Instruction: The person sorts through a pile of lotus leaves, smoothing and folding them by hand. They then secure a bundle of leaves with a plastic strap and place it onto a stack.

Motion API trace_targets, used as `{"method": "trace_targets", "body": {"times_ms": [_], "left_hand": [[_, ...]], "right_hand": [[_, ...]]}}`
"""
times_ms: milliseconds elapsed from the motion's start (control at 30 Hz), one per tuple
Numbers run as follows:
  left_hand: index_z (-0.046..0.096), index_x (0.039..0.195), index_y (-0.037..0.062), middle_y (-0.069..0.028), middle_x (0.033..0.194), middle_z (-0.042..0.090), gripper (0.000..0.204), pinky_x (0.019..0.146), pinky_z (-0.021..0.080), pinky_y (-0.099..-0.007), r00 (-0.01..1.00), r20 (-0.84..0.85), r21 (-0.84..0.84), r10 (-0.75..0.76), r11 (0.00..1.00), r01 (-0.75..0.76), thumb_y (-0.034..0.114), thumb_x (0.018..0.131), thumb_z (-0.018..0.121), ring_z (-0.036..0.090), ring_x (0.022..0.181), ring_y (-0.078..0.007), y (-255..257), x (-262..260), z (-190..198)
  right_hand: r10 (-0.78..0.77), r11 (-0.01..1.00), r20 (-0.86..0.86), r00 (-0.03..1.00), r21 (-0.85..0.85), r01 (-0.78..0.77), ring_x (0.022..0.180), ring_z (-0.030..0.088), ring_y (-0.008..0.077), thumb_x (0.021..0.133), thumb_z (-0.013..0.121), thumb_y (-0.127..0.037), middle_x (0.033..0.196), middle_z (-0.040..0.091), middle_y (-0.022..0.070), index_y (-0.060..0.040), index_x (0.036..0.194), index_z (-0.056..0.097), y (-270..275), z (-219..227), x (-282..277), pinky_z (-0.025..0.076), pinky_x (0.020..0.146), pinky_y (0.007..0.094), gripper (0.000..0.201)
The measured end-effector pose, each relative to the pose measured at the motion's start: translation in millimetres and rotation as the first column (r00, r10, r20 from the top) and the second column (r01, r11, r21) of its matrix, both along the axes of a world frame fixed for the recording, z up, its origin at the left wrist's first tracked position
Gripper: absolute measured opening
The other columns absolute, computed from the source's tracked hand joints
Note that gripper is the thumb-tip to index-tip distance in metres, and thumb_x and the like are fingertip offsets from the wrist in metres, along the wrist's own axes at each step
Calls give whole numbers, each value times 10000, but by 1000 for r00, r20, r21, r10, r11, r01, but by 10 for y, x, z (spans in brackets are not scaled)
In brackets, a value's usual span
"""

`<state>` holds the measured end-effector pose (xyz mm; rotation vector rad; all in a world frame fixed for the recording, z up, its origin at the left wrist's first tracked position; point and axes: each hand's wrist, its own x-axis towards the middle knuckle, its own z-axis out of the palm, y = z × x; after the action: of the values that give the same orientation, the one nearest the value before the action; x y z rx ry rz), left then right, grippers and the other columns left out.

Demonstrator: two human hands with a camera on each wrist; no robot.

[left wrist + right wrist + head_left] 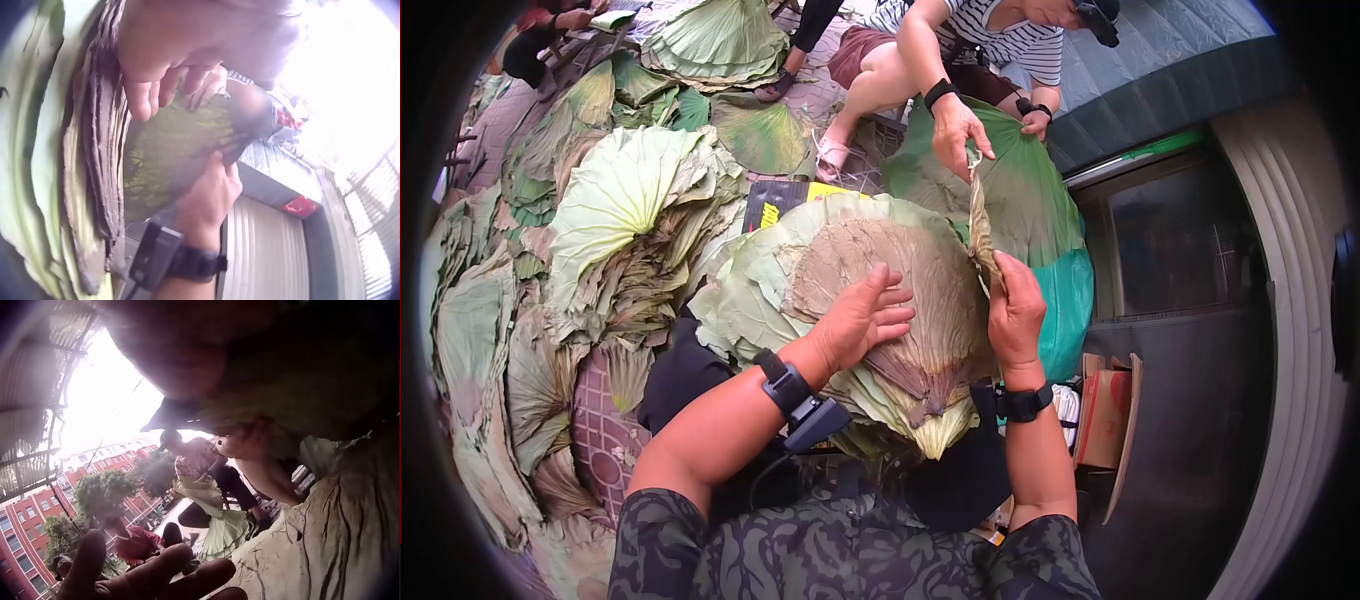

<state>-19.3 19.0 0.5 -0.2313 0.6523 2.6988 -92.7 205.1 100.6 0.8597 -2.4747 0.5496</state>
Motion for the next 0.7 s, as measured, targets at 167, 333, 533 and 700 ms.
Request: {"method": "trace_targets", "body": {"times_ms": [167,333,533,700], "left_hand": [[256,1369,25,-213,1283,435,818,948,430,-445,995,98,104,-9,995,-1,579,828,519,491,1144,-323,8,16,25],[372,1240,-2,-172,1166,530,533,857,494,-410,997,13,32,70,997,-71,269,849,614,566,1033,-274,21,37,53],[523,988,-11,-99,902,621,185,624,555,-325,965,65,-384,254,899,-211,11,811,572,635,750,-185,-111,86,-66],[512,1030,1,-72,888,604,251,585,536,-288,969,85,-449,233,877,-172,36,795,595,604,706,-146,-216,189,8]], "right_hand": [[205,950,28,978,235,-206,984,560,329,629,552,32,1047,593,134,-92,1042,632,318,98,765,439,844,419,439],[168,937,150,974,284,-205,1012,550,331,652,544,28,1063,589,125,-135,1031,648,497,-74,1089,430,871,436,425],[67,946,43,997,314,-77,1029,541,331,669,538,28,1075,589,120,-151,1047,646,500,-117,1057,405,902,455,432],[14,947,231,973,310,-87,1027,547,341,673,521,47,1084,591,120,-147,1088,628,533,-375,1055,432,876,416,470]]}}
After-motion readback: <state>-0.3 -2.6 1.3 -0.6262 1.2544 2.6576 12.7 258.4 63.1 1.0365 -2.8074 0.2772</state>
